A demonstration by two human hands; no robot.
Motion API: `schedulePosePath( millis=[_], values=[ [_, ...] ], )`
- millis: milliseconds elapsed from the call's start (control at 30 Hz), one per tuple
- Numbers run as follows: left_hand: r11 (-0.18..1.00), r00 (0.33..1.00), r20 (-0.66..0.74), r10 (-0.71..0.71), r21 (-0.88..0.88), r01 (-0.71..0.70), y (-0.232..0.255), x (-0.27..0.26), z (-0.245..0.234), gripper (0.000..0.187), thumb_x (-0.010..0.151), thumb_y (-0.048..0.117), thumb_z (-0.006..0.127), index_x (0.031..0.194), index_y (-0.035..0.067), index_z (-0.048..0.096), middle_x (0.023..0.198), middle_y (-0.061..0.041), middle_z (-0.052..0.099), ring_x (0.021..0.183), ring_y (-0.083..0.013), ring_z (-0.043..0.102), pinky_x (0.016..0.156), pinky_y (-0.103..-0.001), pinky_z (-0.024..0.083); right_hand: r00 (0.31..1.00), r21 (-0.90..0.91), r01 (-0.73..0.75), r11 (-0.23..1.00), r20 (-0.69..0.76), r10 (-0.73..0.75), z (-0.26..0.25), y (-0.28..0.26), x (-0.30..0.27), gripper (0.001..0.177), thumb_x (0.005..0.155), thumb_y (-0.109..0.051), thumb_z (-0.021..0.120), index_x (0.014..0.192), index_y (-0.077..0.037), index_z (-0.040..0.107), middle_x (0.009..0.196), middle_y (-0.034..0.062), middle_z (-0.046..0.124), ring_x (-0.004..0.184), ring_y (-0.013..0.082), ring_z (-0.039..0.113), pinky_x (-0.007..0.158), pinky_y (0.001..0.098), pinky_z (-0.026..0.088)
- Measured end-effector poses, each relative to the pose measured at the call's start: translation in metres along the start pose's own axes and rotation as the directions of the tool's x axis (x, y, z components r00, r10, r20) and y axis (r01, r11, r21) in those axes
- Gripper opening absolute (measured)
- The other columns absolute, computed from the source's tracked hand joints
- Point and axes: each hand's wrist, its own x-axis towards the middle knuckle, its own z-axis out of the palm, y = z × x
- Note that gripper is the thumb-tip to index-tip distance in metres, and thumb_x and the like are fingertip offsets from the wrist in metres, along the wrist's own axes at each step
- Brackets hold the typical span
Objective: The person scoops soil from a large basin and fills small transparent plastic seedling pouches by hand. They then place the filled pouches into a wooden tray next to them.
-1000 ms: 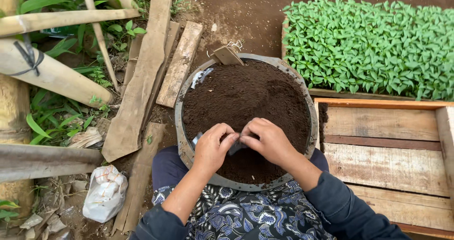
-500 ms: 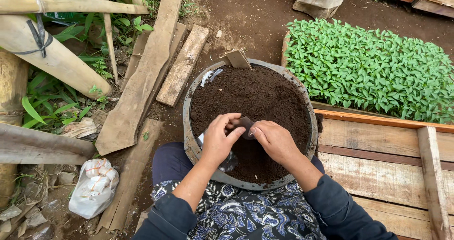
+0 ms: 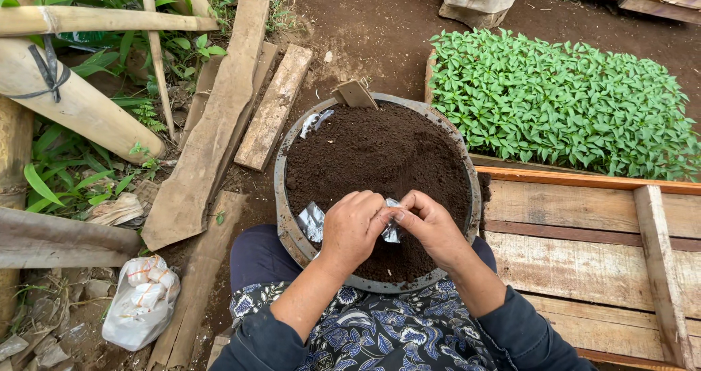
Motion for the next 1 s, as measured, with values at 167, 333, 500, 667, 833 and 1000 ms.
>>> schedulePosePath(
  millis=[167,333,500,667,833,1000],
  values=[
    [0.789,0.953,0.168,-0.252,-0.535,0.303,0.007,-0.003,-0.005,0.040,0.067,0.026,0.073,0.099,0.009,0.055,0.087,-0.007,0.053,0.077,-0.0169,0.053,0.068,-0.028,0.044,0.999,0.063,-0.026,0.998,-0.024,0.028,-0.007,-0.010,-0.007,0.009,0.082,-0.011,0.061,0.081,-0.003,0.057,0.066,0.0033,0.057,0.067,0.0088,0.049,0.065,0.0222,0.040],
    [0.838,0.958,0.149,-0.244,-0.465,0.286,0.010,-0.004,0.001,0.015,0.073,0.022,0.070,0.076,0.009,0.065,0.068,-0.007,0.058,0.067,-0.0199,0.058,0.063,-0.029,0.046,0.999,0.078,-0.023,0.997,-0.042,0.026,-0.003,-0.016,-0.015,0.012,0.083,-0.012,0.059,0.081,-0.001,0.059,0.064,0.0080,0.061,0.067,0.0115,0.054,0.067,0.0252,0.044],
    [0.956,0.949,-0.278,0.151,-0.202,-0.211,0.029,0.001,-0.001,0.054,0.070,0.049,0.064,0.104,0.011,0.048,0.110,-0.013,0.049,0.102,-0.0302,0.052,0.081,-0.041,0.046,1.000,0.240,0.016,0.971,-0.025,-0.010,-0.011,0.013,-0.018,0.009,0.083,-0.009,0.058,0.078,-0.004,0.052,0.067,0.0058,0.056,0.064,0.0110,0.049,0.062,0.0240,0.041],
    [0.952,0.973,-0.084,0.215,-0.203,-0.227,0.027,0.004,-0.009,0.035,0.070,0.045,0.065,0.082,0.014,0.054,0.107,-0.005,0.055,0.097,-0.0271,0.057,0.078,-0.038,0.047,0.996,0.162,0.084,0.983,-0.048,-0.077,-0.020,0.000,-0.022,0.012,0.079,-0.007,0.062,0.075,-0.002,0.052,0.070,0.0102,0.059,0.063,0.0133,0.052,0.059,0.0249,0.043],
    [0.794,0.977,0.148,-0.155,-0.570,0.213,0.020,0.005,-0.006,0.027,0.089,0.023,0.048,0.072,0.009,0.064,0.073,-0.007,0.061,0.051,-0.0136,0.059,0.042,-0.021,0.050,0.968,-0.364,0.222,0.905,-0.032,-0.250,-0.019,-0.024,-0.022,0.011,0.071,-0.009,0.071,0.070,-0.005,0.061,0.073,0.0088,0.065,0.068,0.0164,0.060,0.064,0.0276,0.045],
    [0.756,0.904,0.016,-0.428,-0.541,0.368,0.015,0.009,0.000,0.003,0.073,0.006,0.066,0.074,0.003,0.065,0.077,-0.012,0.064,0.064,-0.0174,0.065,0.054,-0.022,0.054,0.962,-0.731,-0.082,0.677,-0.236,-0.139,-0.057,0.034,0.012,0.021,0.087,-0.022,0.055,0.105,-0.010,0.059,0.109,0.0111,0.057,0.109,0.0271,0.050,0.092,0.0433,0.038]
  ],
)
